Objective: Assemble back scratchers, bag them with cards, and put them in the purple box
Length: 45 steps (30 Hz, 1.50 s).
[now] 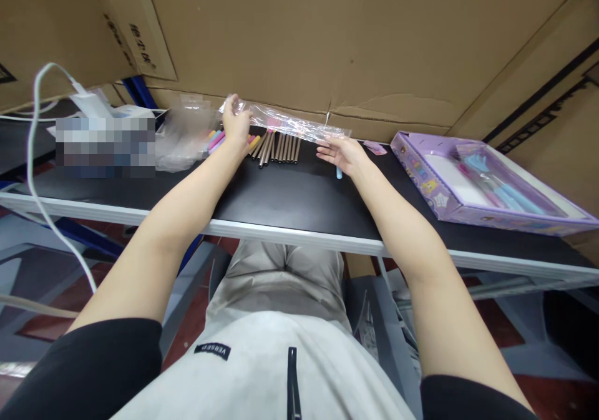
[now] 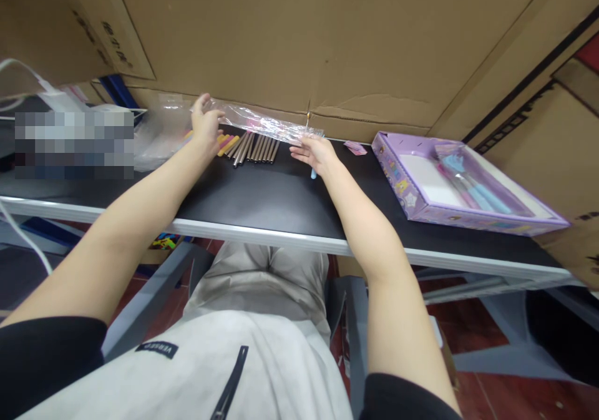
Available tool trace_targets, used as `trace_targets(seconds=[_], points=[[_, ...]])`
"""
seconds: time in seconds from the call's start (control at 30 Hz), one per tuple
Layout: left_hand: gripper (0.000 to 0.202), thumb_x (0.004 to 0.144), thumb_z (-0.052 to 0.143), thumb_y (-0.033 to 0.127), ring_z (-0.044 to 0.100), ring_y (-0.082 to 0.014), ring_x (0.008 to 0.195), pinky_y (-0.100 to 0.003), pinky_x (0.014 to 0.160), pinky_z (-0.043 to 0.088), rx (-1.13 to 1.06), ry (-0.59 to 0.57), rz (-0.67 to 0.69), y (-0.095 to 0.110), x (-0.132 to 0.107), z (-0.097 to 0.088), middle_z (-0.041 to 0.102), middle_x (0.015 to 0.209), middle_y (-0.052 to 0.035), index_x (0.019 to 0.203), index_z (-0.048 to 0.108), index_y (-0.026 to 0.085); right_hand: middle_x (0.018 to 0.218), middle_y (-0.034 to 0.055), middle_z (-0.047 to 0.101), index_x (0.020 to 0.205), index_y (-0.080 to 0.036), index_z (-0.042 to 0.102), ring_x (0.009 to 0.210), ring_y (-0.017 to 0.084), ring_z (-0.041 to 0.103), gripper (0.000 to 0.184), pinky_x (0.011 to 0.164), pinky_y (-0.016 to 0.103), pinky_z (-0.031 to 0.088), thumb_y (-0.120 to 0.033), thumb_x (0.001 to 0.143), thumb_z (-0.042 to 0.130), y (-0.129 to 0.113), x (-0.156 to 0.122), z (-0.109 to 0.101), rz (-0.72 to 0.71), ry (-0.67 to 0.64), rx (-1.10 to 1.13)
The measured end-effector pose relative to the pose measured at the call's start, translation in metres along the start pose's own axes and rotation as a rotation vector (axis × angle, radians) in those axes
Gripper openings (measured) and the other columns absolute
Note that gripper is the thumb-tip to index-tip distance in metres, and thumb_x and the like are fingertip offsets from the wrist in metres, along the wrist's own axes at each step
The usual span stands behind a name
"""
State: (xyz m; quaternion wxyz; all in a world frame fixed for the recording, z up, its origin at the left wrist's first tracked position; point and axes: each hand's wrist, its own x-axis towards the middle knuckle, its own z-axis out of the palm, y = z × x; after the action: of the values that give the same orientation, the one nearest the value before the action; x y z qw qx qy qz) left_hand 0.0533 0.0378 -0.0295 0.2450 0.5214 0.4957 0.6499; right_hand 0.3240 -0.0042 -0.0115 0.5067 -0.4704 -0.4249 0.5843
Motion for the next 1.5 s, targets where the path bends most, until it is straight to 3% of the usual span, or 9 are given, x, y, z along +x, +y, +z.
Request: trace_targets(seconds=[0.1,0.2,0.33,0.47,0.57,0.87,1.0,1.27,1.5], points=[[0.054,0.093,0.076,0.049,0.021,-0.0378,0.168,-0.065,0.124,0.035,0.259,0.132,0.058,0.017,-0.016,-0.003,0.057,0.163,-0.0072,0.144,0.063,0.032,0.084,-0.0004,0.075,0.099,-0.022,0.062,0.071,0.011,0.071,0.017,0.097,0.039,0.067,-0.005,0.100,0.059,-0.001,-0.002,0.001,0.005,-0.008,-0.002],[0.076,0.096,0.075,0.054,0.006,-0.0398,0.170,-0.070,0.123,0.013,0.506,0.197,0.241,0.039,-0.038,-0.004,0.038,0.179,-0.0091,0.162,0.049,0.025,0.084,-0.0004,0.076,0.100,-0.022,0.063,0.070,0.011,0.071,0.016,0.096,0.037,0.067,-0.006,0.099,0.063,-0.001,-0.003,0.001,0.004,-0.017,-0.013],[0.089,0.096,0.074,0.057,-0.006,-0.0400,0.173,-0.071,0.129,0.003,0.676,0.013,0.460,0.052,-0.053,-0.001,0.033,0.182,-0.0114,0.172,0.036,0.030,0.079,-0.0020,0.073,0.096,-0.022,0.060,0.069,0.011,0.072,0.019,0.096,0.038,0.067,-0.003,0.098,0.062,-0.001,-0.006,0.004,0.003,-0.004,-0.011],[0.098,0.086,0.083,0.049,0.014,-0.0448,0.171,-0.072,0.134,0.001,0.779,-0.374,0.601,0.041,-0.056,0.011,0.043,0.175,-0.0188,0.171,0.039,0.026,0.072,-0.0023,0.071,0.093,-0.021,0.059,0.063,0.010,0.070,0.022,0.094,0.035,0.066,-0.002,0.102,0.055,0.000,-0.013,0.012,0.021,-0.017,-0.016],[0.095,0.085,0.080,0.034,0.026,-0.0464,0.167,-0.074,0.134,0.002,0.794,-0.483,0.595,0.028,-0.057,0.021,0.052,0.166,-0.0225,0.170,0.040,0.021,0.069,-0.0022,0.071,0.092,-0.021,0.060,0.059,0.010,0.069,0.023,0.093,0.033,0.066,-0.002,0.103,0.052,0.001,-0.020,0.019,0.042,-0.029,-0.033],[0.065,0.085,0.058,0.014,0.059,-0.0421,0.138,-0.073,0.134,0.003,0.700,-0.402,0.512,0.013,-0.051,0.027,0.073,0.134,-0.0183,0.149,0.064,0.022,0.068,0.0002,0.072,0.086,-0.018,0.062,0.057,0.010,0.069,0.026,0.094,0.034,0.065,0.000,0.104,0.052,0.005,-0.029,0.029,0.057,-0.063,-0.078],[0.057,0.083,0.056,0.011,0.064,-0.0397,0.131,-0.072,0.133,0.009,0.699,-0.393,0.517,0.016,-0.051,0.027,0.076,0.127,-0.0162,0.138,0.069,0.023,0.069,-0.0005,0.072,0.087,-0.019,0.060,0.057,0.010,0.069,0.025,0.092,0.032,0.066,-0.002,0.104,0.052,0.005,-0.027,0.028,0.060,-0.062,-0.090],[0.044,0.087,0.055,0.011,0.066,-0.0382,0.128,-0.063,0.121,0.038,0.727,-0.410,0.515,0.013,-0.045,0.025,0.077,0.122,-0.0161,0.126,0.072,0.024,0.072,0.0021,0.076,0.091,-0.019,0.063,0.058,0.011,0.068,0.018,0.090,0.034,0.066,-0.010,0.106,0.059,0.005,-0.023,0.024,0.064,-0.092,-0.125],[0.036,0.089,0.055,0.015,0.068,-0.0393,0.127,-0.058,0.115,0.046,0.780,-0.410,0.472,0.006,-0.038,0.019,0.077,0.121,-0.0176,0.119,0.074,0.021,0.071,0.0009,0.075,0.087,-0.018,0.061,0.056,0.010,0.067,0.022,0.089,0.035,0.066,-0.010,0.107,0.060,0.000,-0.019,0.014,0.036,-0.055,-0.156]])
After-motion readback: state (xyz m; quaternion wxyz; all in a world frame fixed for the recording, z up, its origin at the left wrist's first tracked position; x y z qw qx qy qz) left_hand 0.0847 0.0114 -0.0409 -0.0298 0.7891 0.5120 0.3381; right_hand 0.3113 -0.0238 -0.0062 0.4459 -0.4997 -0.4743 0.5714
